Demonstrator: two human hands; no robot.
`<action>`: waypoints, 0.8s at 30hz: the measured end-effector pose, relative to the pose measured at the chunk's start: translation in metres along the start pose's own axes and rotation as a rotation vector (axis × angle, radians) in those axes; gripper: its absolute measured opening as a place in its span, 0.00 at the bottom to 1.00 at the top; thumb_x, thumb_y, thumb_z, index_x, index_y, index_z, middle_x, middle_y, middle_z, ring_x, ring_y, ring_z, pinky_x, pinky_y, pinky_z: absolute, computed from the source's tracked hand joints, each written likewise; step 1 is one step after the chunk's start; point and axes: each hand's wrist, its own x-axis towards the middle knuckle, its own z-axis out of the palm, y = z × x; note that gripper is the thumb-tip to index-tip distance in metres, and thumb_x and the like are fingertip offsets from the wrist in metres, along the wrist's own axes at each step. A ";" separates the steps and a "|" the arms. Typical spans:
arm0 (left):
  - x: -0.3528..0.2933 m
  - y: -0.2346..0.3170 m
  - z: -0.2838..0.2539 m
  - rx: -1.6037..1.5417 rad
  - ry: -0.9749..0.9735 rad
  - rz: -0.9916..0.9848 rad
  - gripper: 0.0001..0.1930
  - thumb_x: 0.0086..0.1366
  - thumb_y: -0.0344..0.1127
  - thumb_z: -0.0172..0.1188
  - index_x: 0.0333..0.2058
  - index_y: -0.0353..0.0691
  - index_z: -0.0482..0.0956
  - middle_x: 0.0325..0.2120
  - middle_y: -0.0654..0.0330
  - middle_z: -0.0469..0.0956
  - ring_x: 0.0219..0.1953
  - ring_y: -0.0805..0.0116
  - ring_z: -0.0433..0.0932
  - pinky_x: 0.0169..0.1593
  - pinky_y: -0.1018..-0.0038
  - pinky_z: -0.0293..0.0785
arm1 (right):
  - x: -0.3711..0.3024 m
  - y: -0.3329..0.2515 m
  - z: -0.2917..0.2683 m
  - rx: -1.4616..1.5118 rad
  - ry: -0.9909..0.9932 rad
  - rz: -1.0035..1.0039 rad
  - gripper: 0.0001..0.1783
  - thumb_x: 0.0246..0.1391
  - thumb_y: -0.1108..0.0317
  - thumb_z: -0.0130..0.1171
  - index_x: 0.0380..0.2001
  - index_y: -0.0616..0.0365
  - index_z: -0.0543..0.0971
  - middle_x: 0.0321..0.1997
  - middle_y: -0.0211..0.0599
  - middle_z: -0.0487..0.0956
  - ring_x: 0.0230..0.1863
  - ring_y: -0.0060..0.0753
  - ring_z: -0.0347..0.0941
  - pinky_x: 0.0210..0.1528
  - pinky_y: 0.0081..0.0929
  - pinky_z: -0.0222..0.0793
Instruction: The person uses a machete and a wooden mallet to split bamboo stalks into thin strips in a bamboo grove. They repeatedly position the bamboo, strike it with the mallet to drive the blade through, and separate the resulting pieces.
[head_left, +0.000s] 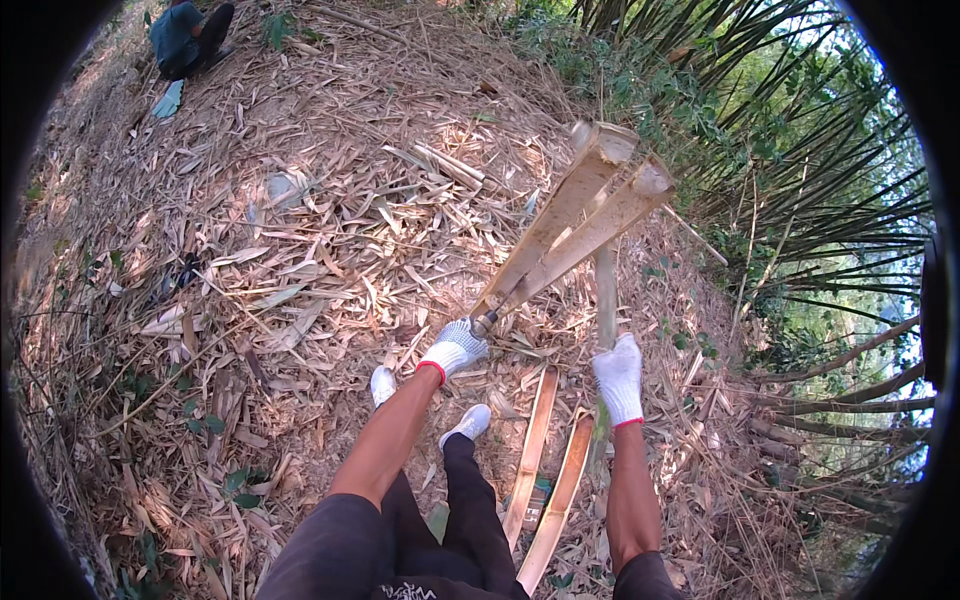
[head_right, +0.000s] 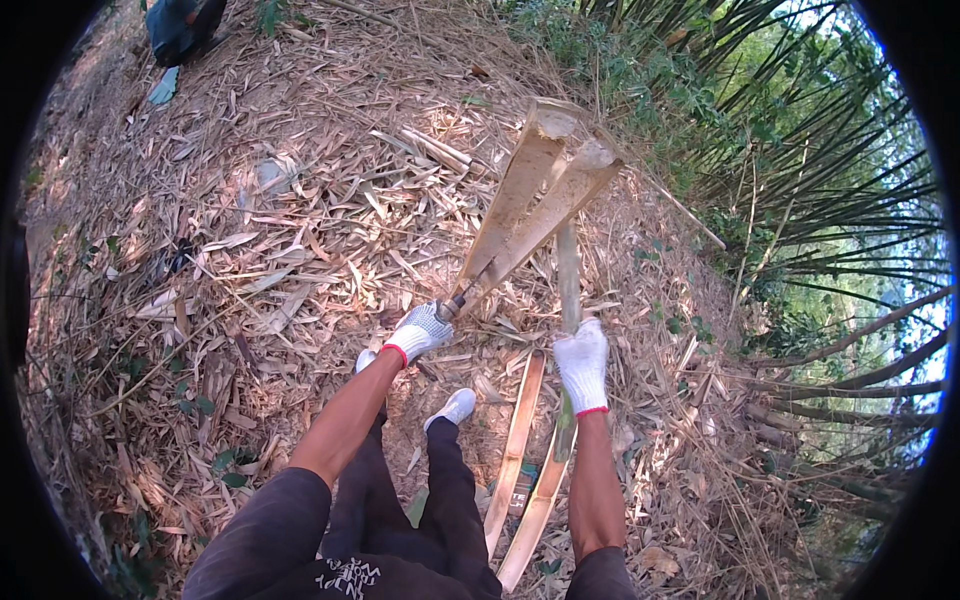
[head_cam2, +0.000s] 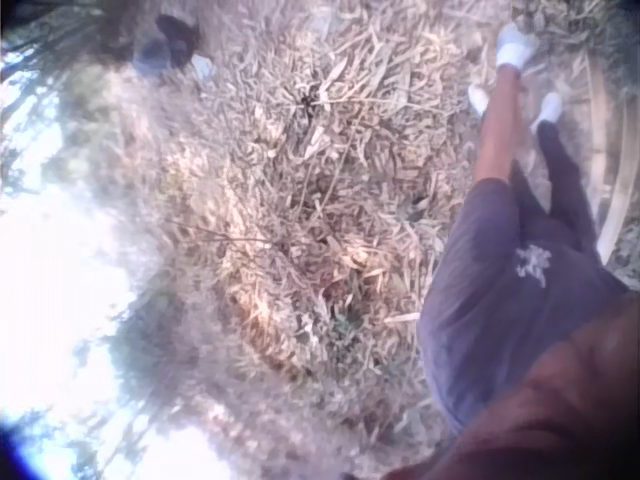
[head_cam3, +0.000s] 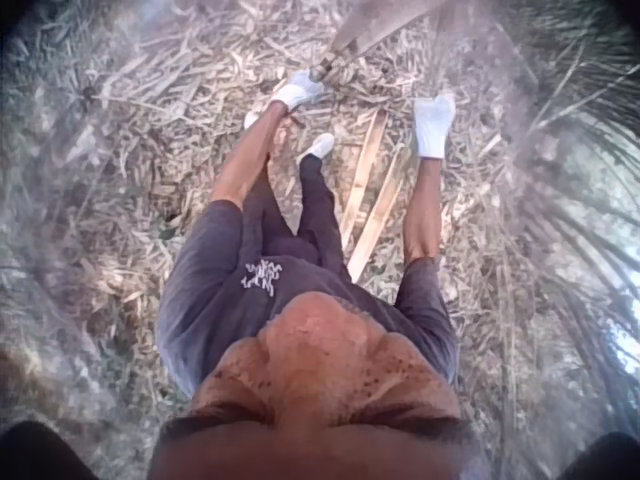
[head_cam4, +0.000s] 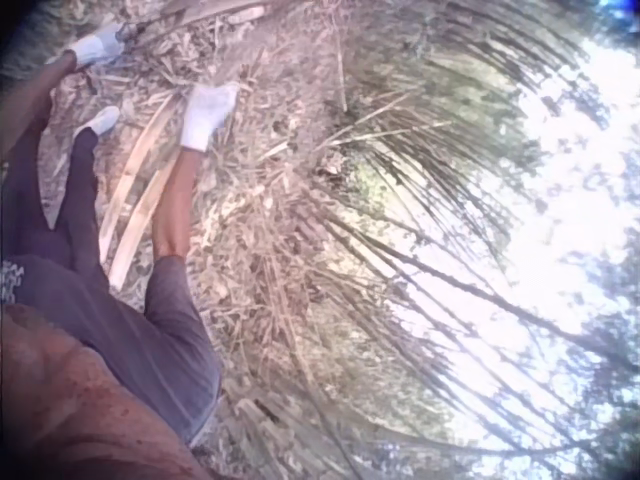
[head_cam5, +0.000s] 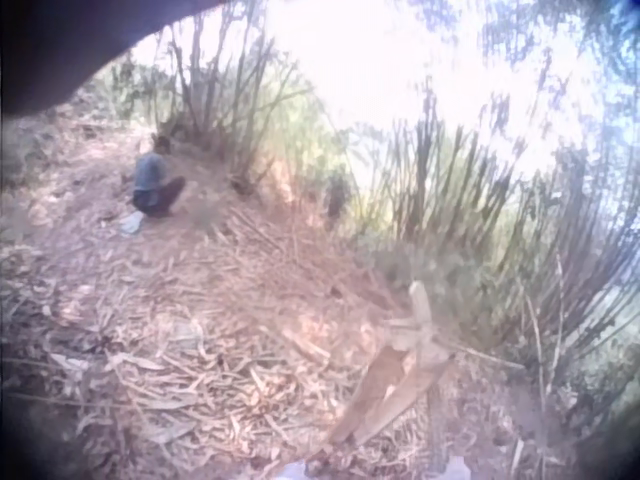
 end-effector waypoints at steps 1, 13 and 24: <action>-0.002 -0.003 -0.001 -0.012 0.010 0.013 0.18 0.57 0.41 0.54 0.42 0.35 0.76 0.37 0.39 0.79 0.41 0.42 0.79 0.44 0.55 0.76 | 0.000 -0.020 -0.019 0.236 0.087 -0.006 0.15 0.47 0.71 0.62 0.37 0.65 0.72 0.28 0.52 0.78 0.29 0.48 0.77 0.32 0.37 0.73; 0.019 -0.022 0.013 0.073 -0.038 0.049 0.21 0.55 0.43 0.58 0.44 0.36 0.75 0.41 0.38 0.77 0.45 0.42 0.78 0.48 0.56 0.75 | -0.007 0.068 0.094 -0.216 -0.344 0.152 0.19 0.43 0.65 0.63 0.35 0.68 0.74 0.34 0.65 0.78 0.41 0.62 0.76 0.42 0.47 0.72; 0.031 -0.029 0.041 -0.003 -0.040 -0.032 0.23 0.54 0.45 0.60 0.43 0.33 0.73 0.39 0.38 0.78 0.44 0.43 0.78 0.48 0.57 0.75 | 0.016 -0.049 -0.009 1.052 0.453 0.010 0.12 0.52 0.69 0.61 0.35 0.64 0.71 0.23 0.38 0.76 0.15 0.20 0.71 0.14 0.21 0.63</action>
